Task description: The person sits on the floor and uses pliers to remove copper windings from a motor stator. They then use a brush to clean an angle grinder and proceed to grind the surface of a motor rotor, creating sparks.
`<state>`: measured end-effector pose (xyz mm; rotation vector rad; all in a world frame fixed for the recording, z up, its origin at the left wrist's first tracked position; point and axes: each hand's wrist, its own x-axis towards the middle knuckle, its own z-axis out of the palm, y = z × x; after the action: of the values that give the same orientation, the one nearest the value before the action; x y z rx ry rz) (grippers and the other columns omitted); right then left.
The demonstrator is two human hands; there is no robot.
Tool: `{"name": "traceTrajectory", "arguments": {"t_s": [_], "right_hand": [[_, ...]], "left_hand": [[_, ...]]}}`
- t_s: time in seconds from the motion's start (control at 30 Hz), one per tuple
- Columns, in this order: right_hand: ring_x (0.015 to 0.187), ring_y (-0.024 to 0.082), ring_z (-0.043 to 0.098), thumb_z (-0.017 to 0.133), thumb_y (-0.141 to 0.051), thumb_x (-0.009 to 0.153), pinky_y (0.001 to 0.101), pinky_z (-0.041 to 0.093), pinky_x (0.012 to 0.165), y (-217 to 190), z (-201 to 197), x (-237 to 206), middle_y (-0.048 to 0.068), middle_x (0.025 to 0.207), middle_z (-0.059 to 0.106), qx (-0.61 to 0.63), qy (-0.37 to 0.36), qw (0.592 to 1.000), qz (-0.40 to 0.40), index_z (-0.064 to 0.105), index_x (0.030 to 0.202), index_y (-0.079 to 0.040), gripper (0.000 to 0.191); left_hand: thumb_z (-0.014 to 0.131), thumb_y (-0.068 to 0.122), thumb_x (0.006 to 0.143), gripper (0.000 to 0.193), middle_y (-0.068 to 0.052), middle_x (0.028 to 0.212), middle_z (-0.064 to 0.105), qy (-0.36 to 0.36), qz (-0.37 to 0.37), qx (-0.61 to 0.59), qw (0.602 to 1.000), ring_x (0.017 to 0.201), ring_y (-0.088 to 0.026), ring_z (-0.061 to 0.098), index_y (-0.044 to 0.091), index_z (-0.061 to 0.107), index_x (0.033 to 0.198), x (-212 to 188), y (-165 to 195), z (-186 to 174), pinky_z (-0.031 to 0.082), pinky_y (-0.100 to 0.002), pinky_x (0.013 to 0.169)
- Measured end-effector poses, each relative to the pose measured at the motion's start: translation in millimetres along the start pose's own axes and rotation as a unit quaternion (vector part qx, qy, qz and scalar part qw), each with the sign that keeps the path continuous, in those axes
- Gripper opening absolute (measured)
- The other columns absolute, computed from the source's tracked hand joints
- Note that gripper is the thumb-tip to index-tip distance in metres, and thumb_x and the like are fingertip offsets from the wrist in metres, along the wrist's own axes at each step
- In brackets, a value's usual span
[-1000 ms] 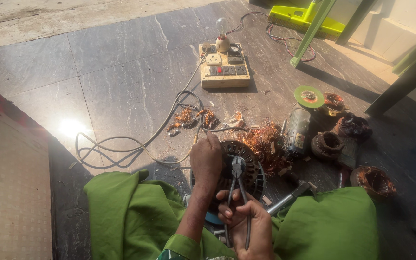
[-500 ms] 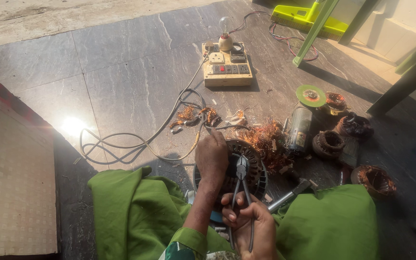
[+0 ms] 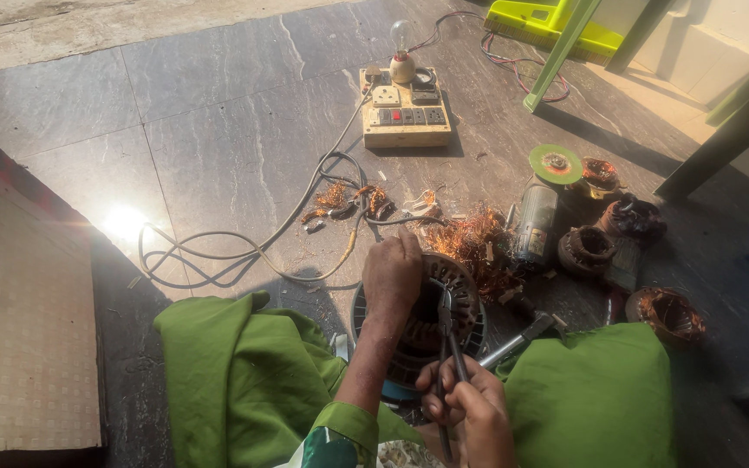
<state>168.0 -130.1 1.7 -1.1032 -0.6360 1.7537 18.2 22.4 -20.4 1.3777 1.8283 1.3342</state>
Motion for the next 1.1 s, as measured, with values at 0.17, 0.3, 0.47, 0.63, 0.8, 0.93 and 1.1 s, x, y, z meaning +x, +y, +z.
{"name": "traceTrajectory", "arguments": {"t_s": [0.17,0.3,0.47,0.63,0.8,0.93,1.1], "right_hand": [[0.060,0.015,0.046,0.042,-0.001,0.067,0.0277,0.034,0.050,5,-13,-3,0.021,0.084,0.060,-0.090,-0.022,0.995,-0.020,0.050,0.080,-0.001,0.015],[0.059,0.014,0.047,0.041,0.001,0.069,0.0285,0.036,0.049,4,-20,0,0.019,0.083,0.061,-0.122,-0.022,0.992,-0.013,0.050,0.080,-0.001,0.014],[0.056,0.013,0.050,0.043,0.002,0.070,0.0279,0.042,0.049,-2,-23,-2,0.018,0.077,0.063,-0.258,-0.011,0.964,-0.070,0.054,0.075,0.001,0.011],[0.054,0.013,0.049,0.043,0.003,0.069,0.0286,0.038,0.047,-3,-21,-6,0.016,0.073,0.062,-0.234,0.016,0.971,-0.049,0.054,0.074,0.002,0.012],[0.057,0.012,0.060,0.057,-0.011,0.078,0.0258,0.045,0.049,-4,-26,-10,0.012,0.071,0.064,-0.454,-0.023,0.858,-0.240,0.056,0.068,0.001,0.015],[0.076,0.005,0.074,0.065,-0.029,0.098,0.0207,0.055,0.062,4,-38,-35,0.002,0.083,0.071,-0.553,-0.187,0.711,-0.391,0.069,0.087,-0.006,0.026],[0.051,0.011,0.066,0.061,-0.008,0.073,0.0272,0.051,0.049,-13,-68,-48,0.007,0.060,0.067,-0.484,-0.103,0.830,-0.257,0.066,0.068,-0.002,0.009]], "left_hand": [[0.042,0.030,0.107,0.058,0.001,0.041,0.045,0.003,0.020,-0.034,0.999,0.032,-0.008,0.036,0.013,0.051,0.053,2,-8,4,0.032,-0.027,0.031],[0.041,0.029,0.107,0.054,0.003,0.044,0.042,-0.042,-0.017,-0.046,0.998,0.034,-0.008,0.032,0.015,0.049,0.056,4,-12,8,0.031,-0.026,0.030],[0.042,0.028,0.108,0.052,0.005,0.046,0.040,-0.030,0.025,-0.032,0.999,0.036,-0.007,0.030,0.017,0.048,0.058,4,-15,12,0.030,-0.026,0.031],[0.042,0.027,0.109,0.052,0.003,0.048,0.038,-0.023,0.036,-0.026,0.999,0.038,-0.008,0.031,0.015,0.048,0.059,3,-22,19,0.030,-0.025,0.032],[0.036,0.015,0.110,0.037,0.004,0.057,0.043,0.044,0.272,0.150,0.950,0.042,-0.008,0.042,0.003,0.062,0.086,4,-31,25,0.034,-0.026,0.031],[0.038,0.022,0.108,0.054,-0.005,0.051,0.054,0.020,0.156,0.096,0.983,0.041,-0.018,0.052,0.005,0.063,0.063,27,-20,19,0.048,-0.035,0.043],[0.038,0.028,0.105,0.061,-0.016,0.050,0.061,0.053,0.073,0.013,0.996,0.045,-0.022,0.060,0.002,0.067,0.058,35,-1,-3,0.054,-0.044,0.058]]}}
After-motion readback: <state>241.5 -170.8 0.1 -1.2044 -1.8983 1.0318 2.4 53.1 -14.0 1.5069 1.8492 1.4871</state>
